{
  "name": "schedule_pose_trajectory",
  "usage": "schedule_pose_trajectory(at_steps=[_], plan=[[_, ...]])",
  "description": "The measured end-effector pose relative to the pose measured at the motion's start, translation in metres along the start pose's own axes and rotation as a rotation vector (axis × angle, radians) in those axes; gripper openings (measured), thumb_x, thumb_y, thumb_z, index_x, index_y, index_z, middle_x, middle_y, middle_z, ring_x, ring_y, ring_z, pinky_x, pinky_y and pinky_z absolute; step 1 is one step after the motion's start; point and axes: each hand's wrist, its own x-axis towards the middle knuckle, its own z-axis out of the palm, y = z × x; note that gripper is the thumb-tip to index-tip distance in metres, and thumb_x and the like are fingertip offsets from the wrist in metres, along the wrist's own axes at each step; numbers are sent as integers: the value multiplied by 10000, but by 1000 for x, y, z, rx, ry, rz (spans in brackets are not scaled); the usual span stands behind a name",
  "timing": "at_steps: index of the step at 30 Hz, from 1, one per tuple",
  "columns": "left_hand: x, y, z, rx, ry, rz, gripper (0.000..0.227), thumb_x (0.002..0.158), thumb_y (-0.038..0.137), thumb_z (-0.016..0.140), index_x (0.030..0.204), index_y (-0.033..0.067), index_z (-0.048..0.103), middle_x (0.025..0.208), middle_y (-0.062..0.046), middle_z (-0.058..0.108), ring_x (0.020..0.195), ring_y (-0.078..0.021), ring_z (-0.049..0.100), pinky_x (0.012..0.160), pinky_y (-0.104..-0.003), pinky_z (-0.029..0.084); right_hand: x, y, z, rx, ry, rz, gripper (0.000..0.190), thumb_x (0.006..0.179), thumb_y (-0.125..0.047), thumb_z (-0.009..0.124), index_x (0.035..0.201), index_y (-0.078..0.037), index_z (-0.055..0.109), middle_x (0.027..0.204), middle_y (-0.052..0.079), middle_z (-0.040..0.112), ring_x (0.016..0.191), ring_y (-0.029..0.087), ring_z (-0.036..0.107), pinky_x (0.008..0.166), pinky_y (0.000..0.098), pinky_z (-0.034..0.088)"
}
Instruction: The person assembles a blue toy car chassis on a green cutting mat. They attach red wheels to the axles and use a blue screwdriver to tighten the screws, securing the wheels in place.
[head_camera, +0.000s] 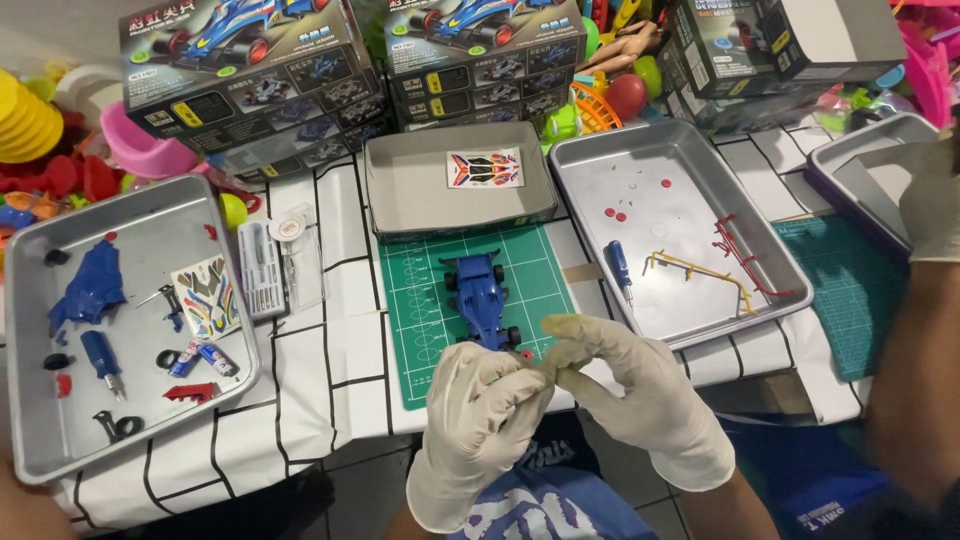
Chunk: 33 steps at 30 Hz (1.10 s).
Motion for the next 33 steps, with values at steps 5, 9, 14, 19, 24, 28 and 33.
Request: schedule_pose_trajectory(at_steps=[5, 9, 14, 19, 24, 28, 33], plan=[[-16, 0, 15, -9, 95, -52, 73, 959, 79, 664, 930, 76, 597, 830, -79, 631, 687, -217, 556, 649, -352, 453, -1, 0, 10, 209, 52, -35, 515, 917, 50, 654, 1393, -87, 509, 929, 46, 775, 880, 145, 779, 931, 289, 637], [-30, 14, 24, -491, 274, -524, 120, 950, 94, 696, 911, 111, 584, 843, -58, 629, 787, -170, 625, 719, -298, 600, -16, 6, 32, 405, 374, 25, 513, 807, 131, 692, 1295, 12, 593, 934, 156, 773, 863, 210, 789, 818, 301, 688], [-40, 14, 31, -828, 343, -805, 234, 921, 19, 725, 836, 139, 544, 854, -40, 548, 773, -163, 561, 713, -283, 516, -16, 7, 56, 303, 518, -189, 515, 795, 164, 717, 1273, 55, 558, 875, 181, 739, 787, 212, 788, 879, 373, 665], [-35, 14, 31, -865, 297, -843, 228, 956, 52, 692, 825, 129, 523, 853, -26, 537, 765, -158, 506, 661, -283, 441, -15, 14, 69, 300, 545, -189, 459, 772, 167, 711, 1185, 130, 512, 804, 158, 730, 707, 225, 755, 945, 379, 582], [-35, 14, 34, -830, 296, -792, 261, 983, 286, 689, 826, 102, 589, 813, -22, 541, 716, -149, 506, 650, -287, 434, -10, 20, 72, 310, 580, -257, 478, 810, 101, 718, 1231, 68, 495, 808, 149, 720, 692, 217, 744, 941, 375, 570], [-29, 14, 28, -715, 275, -802, 254, 958, 120, 702, 789, 142, 513, 810, -31, 559, 735, -156, 524, 670, -292, 457, 1, 13, 61, 451, 422, -149, 194, 742, 175, 632, 834, 6, 607, 714, 101, 691, 578, 187, 625, 567, 293, 509], [-32, 0, 19, -336, 115, -568, 144, 930, 54, 740, 891, 147, 638, 866, 12, 679, 828, -170, 641, 804, -316, 529, -7, 37, 66, 450, 431, -168, 369, 818, 198, 629, 1132, 33, 530, 875, 172, 634, 769, 233, 704, 681, 300, 654]])
